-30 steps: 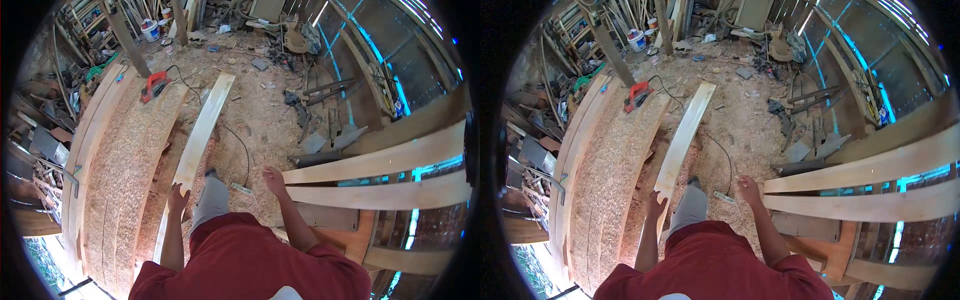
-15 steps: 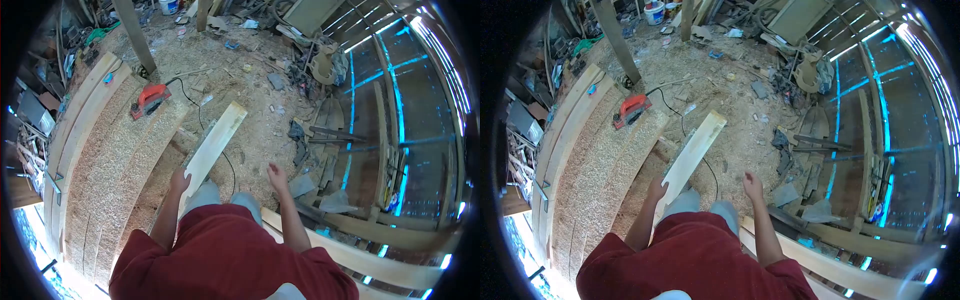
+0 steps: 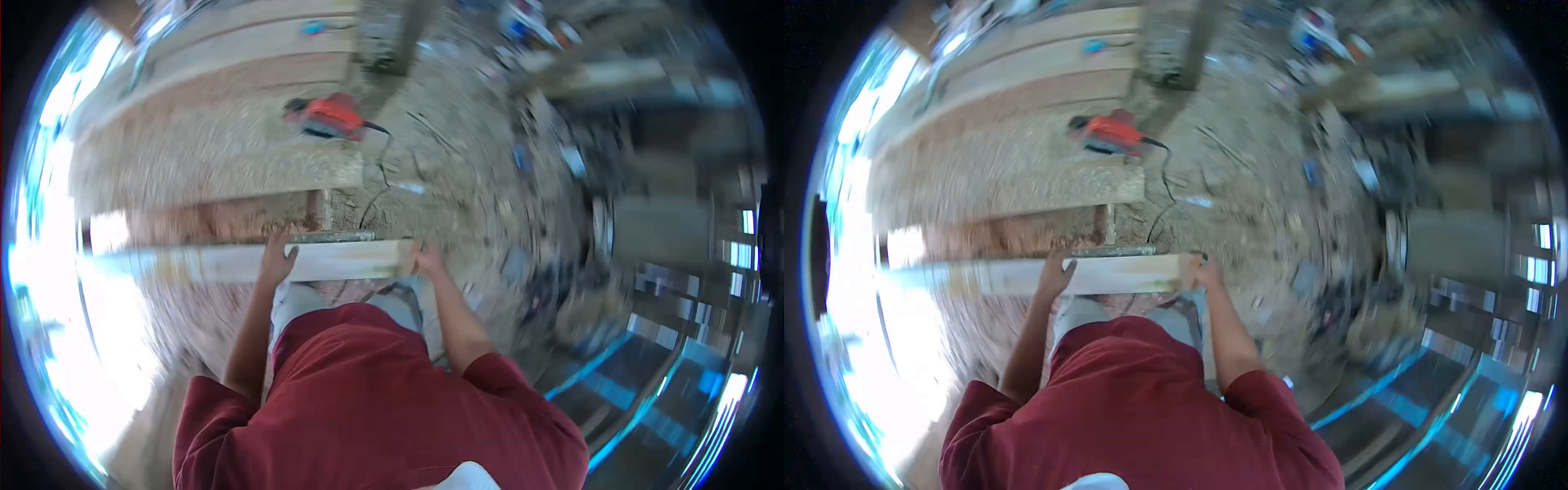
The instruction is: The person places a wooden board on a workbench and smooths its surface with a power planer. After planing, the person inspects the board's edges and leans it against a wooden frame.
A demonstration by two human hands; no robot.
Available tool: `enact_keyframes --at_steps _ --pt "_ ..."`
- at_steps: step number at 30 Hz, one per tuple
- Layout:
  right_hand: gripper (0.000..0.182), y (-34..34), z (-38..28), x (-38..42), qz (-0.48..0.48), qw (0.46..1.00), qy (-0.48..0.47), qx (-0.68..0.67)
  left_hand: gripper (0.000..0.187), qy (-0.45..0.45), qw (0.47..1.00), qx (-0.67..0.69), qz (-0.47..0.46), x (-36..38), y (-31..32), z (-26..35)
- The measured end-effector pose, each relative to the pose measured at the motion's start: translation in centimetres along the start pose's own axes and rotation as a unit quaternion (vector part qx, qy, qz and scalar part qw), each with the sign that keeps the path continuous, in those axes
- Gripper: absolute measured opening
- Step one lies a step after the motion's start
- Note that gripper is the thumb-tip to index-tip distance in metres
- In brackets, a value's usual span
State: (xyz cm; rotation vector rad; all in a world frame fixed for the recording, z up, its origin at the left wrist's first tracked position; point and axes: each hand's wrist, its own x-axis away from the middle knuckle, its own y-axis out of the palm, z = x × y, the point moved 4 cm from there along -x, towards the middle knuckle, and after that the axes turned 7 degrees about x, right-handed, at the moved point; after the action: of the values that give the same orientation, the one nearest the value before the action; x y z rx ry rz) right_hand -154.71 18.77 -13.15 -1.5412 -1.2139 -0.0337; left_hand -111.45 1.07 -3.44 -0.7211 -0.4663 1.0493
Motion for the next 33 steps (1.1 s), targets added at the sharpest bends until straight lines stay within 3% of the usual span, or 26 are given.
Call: enact_keyframes --at_steps 1,2,4,6,11,13,14,16,17,19,22,25,27,28,30,31,33 --pt "0.080 0.4 0.7 -2.2 -0.037 0.999 -0.001 0.024 0.038 -0.015 0.998 0.012 0.055 1.0 0.1 1.8" --pt "0.080 1.8 2.0 -4.4 -0.090 0.995 -0.021 0.046 0.037 -0.157 0.986 0.035 0.041 2.7 1.4 1.1" --pt "0.079 2.1 2.4 -6.5 -0.164 0.981 -0.061 0.080 0.037 -0.230 0.958 -0.007 0.174 6.1 1.8 6.0" --pt "0.074 0.5 0.7 -5.7 -0.241 0.966 -0.053 0.077 0.036 -0.347 0.911 0.060 0.212 9.5 5.8 6.5" --pt "0.073 1.1 1.0 -5.3 -0.215 0.940 -0.170 0.206 0.040 -0.341 0.906 0.094 0.233 13.8 11.8 16.7" --pt "0.080 1.9 2.0 -5.9 -0.076 0.888 -0.354 0.285 0.040 -0.362 0.887 0.134 0.255 15.5 14.9 19.5" --pt "0.080 1.6 1.7 -5.7 -0.075 0.877 -0.376 0.290 0.040 -0.365 0.878 0.132 0.279 16.7 16.8 20.1" --pt "0.097 1.1 0.9 -4.1 -0.148 0.833 -0.422 0.327 0.039 -0.359 0.866 0.174 0.300 18.5 20.7 21.0" --pt "0.097 0.8 0.2 -3.3 -0.147 0.820 -0.440 0.334 0.039 -0.362 0.858 0.173 0.322 19.4 21.8 21.7" --pt "0.113 -0.4 0.0 -1.2 -0.114 0.770 -0.482 0.403 0.036 -0.410 0.823 0.220 0.326 20.8 24.3 23.9" --pt "0.121 0.1 -0.7 1.8 -0.036 0.733 -0.576 0.360 0.034 -0.378 0.811 0.237 0.378 23.7 28.0 25.0" --pt "0.116 1.2 -0.1 4.5 -0.035 0.682 -0.596 0.422 0.032 -0.391 0.781 0.185 0.450 28.1 32.6 26.6" --pt "0.111 3.6 2.5 1.7 -0.001 0.684 -0.623 0.380 0.032 -0.429 0.669 0.369 0.482 30.6 35.1 28.4" --pt "0.107 4.6 2.4 0.8 0.037 0.690 -0.642 0.332 0.032 -0.427 0.669 0.366 0.486 31.6 35.8 28.9" --pt "0.101 4.3 1.3 1.6 0.020 0.692 -0.628 0.356 0.031 -0.517 0.694 0.261 0.426 33.6 37.9 29.9" --pt "0.096 4.2 1.2 1.5 0.004 0.695 -0.610 0.382 0.031 -0.517 0.694 0.261 0.427 33.8 38.6 29.9" --pt "0.092 3.9 1.2 1.7 -0.009 0.707 -0.605 0.366 0.030 -0.569 0.654 0.283 0.411 34.0 40.1 29.1"
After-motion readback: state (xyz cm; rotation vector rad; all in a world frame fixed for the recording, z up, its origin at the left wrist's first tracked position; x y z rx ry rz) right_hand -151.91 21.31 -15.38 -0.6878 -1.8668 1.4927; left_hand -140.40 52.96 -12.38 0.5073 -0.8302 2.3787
